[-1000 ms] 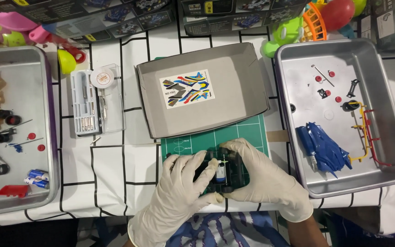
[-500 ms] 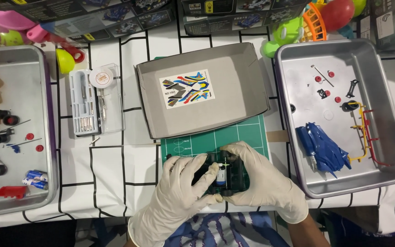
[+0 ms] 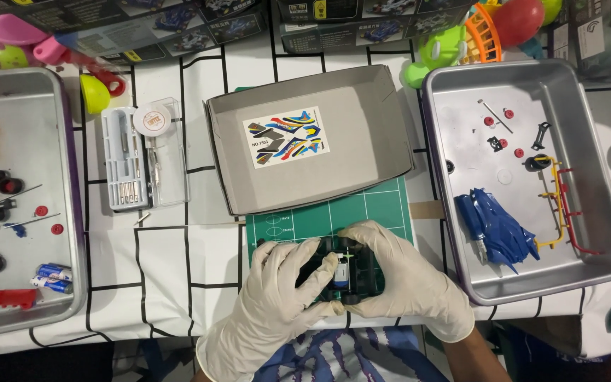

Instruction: The person assembles a model car chassis on a green cutting mat, using a screwdriver to tighten screws and attaching various plastic parts. They handle a battery, wheels, and other small components, organizing them in metal trays.

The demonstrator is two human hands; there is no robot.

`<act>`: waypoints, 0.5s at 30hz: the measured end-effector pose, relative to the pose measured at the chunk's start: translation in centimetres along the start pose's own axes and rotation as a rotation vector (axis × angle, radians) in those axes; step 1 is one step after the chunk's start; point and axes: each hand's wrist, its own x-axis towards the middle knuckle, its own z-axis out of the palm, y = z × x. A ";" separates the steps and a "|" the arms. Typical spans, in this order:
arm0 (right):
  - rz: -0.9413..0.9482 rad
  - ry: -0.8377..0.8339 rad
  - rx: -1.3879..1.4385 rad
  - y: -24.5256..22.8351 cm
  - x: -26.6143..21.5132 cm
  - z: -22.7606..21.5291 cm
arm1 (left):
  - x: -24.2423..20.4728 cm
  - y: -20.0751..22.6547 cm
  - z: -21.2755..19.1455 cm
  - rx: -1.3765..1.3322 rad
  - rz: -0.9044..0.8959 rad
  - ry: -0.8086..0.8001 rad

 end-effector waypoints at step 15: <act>-0.259 0.100 -0.223 -0.3 -0.5 1.6 | -0.3 -0.9 0.1 0.038 0.041 -0.056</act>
